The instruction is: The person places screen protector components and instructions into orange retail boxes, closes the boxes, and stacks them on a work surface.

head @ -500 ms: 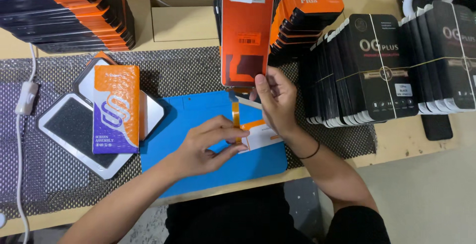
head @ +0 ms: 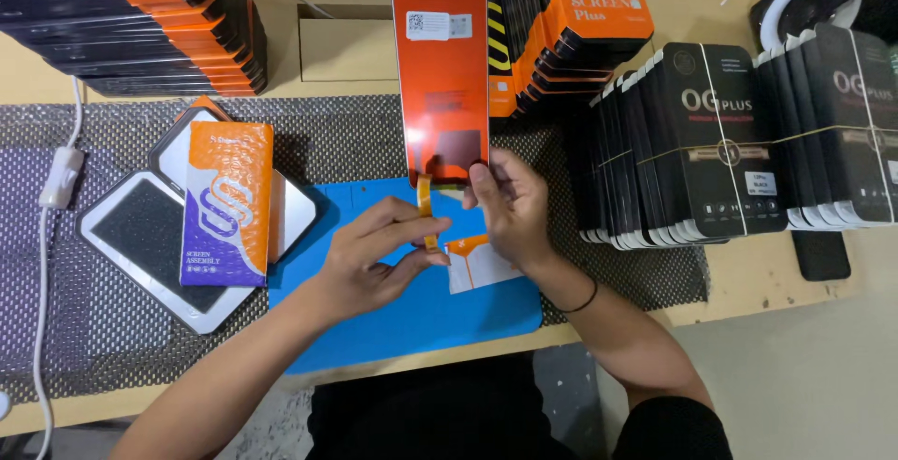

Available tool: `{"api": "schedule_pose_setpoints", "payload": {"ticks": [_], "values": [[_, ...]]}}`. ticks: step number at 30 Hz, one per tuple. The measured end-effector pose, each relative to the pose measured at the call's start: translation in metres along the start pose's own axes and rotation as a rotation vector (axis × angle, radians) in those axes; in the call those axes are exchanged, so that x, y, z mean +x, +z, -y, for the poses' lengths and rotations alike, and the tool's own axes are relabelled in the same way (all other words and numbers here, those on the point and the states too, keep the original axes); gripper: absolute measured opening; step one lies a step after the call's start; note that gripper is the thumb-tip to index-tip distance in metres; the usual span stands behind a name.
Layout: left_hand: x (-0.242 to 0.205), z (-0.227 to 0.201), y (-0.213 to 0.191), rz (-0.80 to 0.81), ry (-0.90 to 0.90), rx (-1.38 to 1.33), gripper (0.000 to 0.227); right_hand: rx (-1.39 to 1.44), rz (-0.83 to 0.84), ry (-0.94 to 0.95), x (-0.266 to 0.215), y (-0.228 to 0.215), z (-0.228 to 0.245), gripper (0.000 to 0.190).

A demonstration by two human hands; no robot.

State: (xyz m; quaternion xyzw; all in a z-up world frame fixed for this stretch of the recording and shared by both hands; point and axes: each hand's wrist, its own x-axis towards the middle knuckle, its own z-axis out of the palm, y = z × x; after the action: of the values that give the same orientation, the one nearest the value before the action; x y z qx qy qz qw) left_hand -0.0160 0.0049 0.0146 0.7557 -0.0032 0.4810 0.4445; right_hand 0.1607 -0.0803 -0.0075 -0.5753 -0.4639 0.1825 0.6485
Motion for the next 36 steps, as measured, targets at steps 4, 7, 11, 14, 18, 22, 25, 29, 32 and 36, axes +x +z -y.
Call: {"api": "schedule_pose_setpoints", "payload": {"ticks": [4,7,11,14,18,22,25,29,32,36], "values": [[0.002,0.001,0.0,0.005,0.043,0.073,0.034,0.023,-0.028,0.079,-0.003,-0.001,-0.007,0.026],[0.002,0.015,-0.004,0.066,0.186,0.415,0.049,0.013,-0.022,0.1,-0.002,0.007,0.014,0.024],[-0.001,0.032,-0.005,0.117,0.372,0.791,0.061,0.086,0.004,0.174,-0.005,0.014,0.027,0.023],[0.0,0.026,-0.005,0.113,0.348,0.797,0.049,0.066,0.016,0.252,-0.009,0.007,0.012,0.028],[0.011,0.016,-0.01,0.013,0.44,0.857,0.027,0.08,0.075,0.24,-0.012,0.014,0.029,0.032],[0.004,0.017,-0.012,-0.081,0.466,0.786,0.026,0.136,0.18,0.13,-0.015,0.012,0.027,0.038],[0.001,0.022,-0.011,-0.232,0.383,0.614,0.026,0.211,0.262,0.097,-0.012,0.005,0.019,0.042],[0.006,0.016,-0.009,-0.411,0.236,0.311,0.014,0.333,0.223,0.24,-0.009,0.005,-0.005,0.041],[0.012,0.007,-0.007,-0.438,0.052,0.077,0.011,0.496,0.213,0.336,-0.009,0.005,-0.038,0.052],[-0.011,0.033,-0.018,-0.444,-0.243,0.009,0.011,0.709,0.174,0.24,-0.004,0.005,-0.022,0.033]]}}
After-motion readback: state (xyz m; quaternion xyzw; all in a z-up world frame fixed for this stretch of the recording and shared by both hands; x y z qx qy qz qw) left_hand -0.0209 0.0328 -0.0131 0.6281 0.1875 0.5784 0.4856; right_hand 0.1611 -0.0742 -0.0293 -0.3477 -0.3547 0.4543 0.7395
